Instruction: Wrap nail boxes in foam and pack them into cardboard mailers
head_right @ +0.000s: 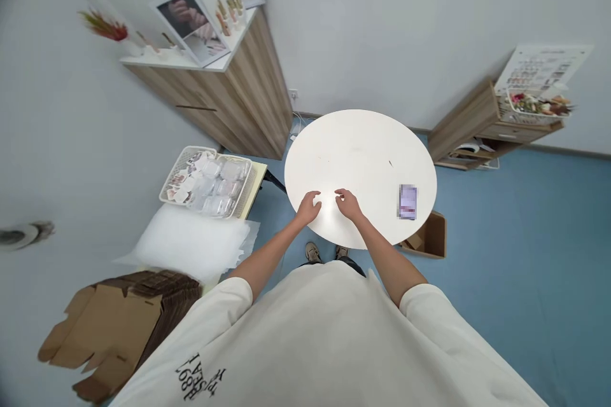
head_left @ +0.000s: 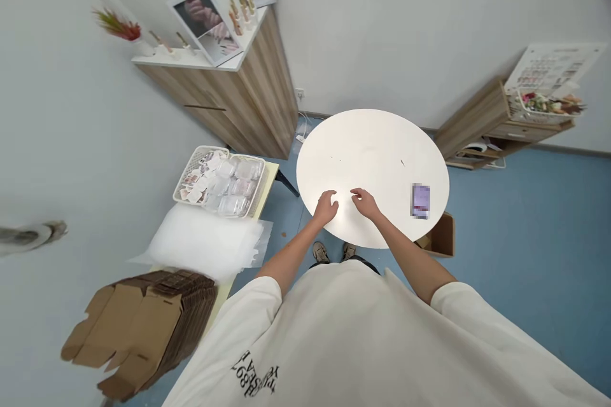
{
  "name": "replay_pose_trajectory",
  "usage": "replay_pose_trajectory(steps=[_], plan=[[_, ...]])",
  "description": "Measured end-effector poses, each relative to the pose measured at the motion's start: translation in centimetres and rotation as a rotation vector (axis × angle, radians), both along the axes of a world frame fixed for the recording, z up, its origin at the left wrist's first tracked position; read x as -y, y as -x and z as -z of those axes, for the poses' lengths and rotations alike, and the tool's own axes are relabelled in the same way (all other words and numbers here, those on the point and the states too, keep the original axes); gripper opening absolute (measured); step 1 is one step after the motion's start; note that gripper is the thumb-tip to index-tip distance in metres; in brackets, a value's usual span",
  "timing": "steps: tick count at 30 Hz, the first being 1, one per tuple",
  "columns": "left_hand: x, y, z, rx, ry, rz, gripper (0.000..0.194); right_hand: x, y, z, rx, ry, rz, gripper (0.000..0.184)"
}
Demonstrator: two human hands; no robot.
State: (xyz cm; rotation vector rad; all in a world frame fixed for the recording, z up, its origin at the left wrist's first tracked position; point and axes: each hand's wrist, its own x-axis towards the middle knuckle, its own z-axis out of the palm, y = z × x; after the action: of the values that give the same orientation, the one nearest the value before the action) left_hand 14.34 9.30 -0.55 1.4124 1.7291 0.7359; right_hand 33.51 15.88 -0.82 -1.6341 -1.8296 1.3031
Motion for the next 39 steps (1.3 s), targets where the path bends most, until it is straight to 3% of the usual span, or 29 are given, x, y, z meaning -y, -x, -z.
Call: replay_pose_trajectory(steps=[8,16,20,28,33,39], plan=[[2.8,5.2,-1.7,-0.057,-0.010,-0.288,0.043,-2.0,7.1,-0.3,-0.047,-0.048,-0.293,0.033],[5.7,13.7,-3.2,-0.114,-0.094,-0.450,0.039,-0.7,17.7,-1.1,-0.106,-0.110,-0.465,0.032],[6.5,19.0,-3.6,-0.140,-0.181,-0.450,0.039,0.1,24.1,-1.6,-0.094,-0.151,-0.489,0.034],[5.9,28.9,-4.7,-0.218,-0.180,-0.518,0.045,0.4,36.4,-2.6,0.028,-0.422,-0.489,0.044],[4.7,31.9,-4.3,-0.194,-0.095,-0.525,0.044,0.3,41.3,-2.5,0.190,-0.510,-0.451,0.048],[4.0,33.1,-3.8,-0.167,0.017,-0.545,0.037,0.1,43.7,-1.2,0.265,-0.567,-0.417,0.045]])
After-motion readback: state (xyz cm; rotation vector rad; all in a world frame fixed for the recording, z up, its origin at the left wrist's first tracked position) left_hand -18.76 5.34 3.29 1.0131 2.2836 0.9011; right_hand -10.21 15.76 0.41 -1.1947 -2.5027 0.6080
